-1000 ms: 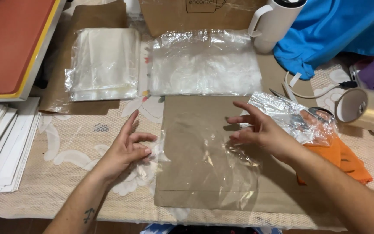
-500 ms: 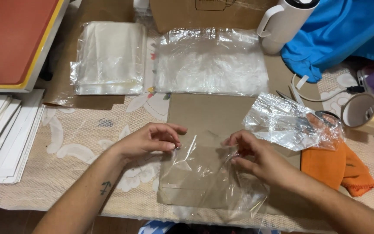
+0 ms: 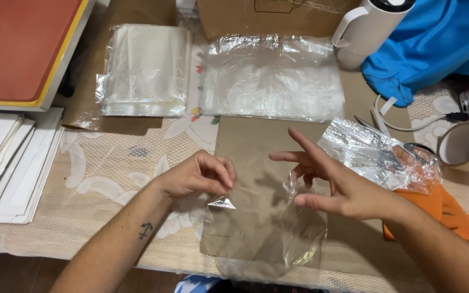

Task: The person is organizing and stacking clear plastic bags on a cardboard sheet, smoothing them out individually before adding them to the pile and eventually securing them with tape.

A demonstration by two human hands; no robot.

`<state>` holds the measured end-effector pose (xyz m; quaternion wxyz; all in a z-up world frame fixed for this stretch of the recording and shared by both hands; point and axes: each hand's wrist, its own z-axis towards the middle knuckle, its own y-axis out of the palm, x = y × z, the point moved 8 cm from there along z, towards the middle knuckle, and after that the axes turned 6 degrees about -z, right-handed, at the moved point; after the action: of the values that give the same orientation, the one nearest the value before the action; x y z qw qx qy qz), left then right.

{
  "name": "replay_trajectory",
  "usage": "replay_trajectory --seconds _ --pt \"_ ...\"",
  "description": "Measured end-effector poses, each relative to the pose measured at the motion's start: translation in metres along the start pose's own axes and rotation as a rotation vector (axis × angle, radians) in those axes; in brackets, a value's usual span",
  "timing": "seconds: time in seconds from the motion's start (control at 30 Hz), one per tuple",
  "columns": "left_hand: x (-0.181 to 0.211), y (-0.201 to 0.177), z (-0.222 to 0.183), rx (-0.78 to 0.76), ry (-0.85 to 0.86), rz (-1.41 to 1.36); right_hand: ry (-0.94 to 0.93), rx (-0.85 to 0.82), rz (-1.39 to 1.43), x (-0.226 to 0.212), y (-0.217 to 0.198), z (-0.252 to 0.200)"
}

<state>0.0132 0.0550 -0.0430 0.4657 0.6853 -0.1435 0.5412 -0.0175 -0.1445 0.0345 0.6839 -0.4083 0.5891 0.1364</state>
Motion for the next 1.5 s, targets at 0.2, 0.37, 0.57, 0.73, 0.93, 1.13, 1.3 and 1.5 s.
replay_trajectory --seconds 0.2,0.37,0.57,0.73,0.93,1.13,1.3,1.5 --pt "0.03 -0.041 -0.032 0.517 -0.071 0.223 0.66 -0.271 -0.181 0.064 0.03 -0.024" --pt "0.066 -0.048 -0.047 0.516 0.138 0.292 0.578 -0.028 0.041 0.086 0.011 -0.034" --pt "0.092 -0.075 -0.034 0.507 0.391 0.443 0.299 0.722 0.312 0.085 -0.084 -0.016" --pt "0.099 -0.119 0.01 0.545 0.466 0.494 0.004 0.908 0.311 0.085 -0.125 0.018" --pt "0.108 -0.173 0.058 0.656 0.451 0.385 0.101 0.786 0.042 0.124 -0.154 0.066" --pt "0.115 -0.18 0.082 0.689 0.332 0.428 0.129 0.741 -0.101 0.166 -0.199 0.104" --pt "0.104 -0.219 0.11 0.684 0.342 0.605 0.242 0.659 -0.416 0.19 -0.216 0.116" --pt "0.072 -0.248 0.136 0.813 0.116 1.18 0.488 0.674 -0.912 0.206 -0.23 0.118"
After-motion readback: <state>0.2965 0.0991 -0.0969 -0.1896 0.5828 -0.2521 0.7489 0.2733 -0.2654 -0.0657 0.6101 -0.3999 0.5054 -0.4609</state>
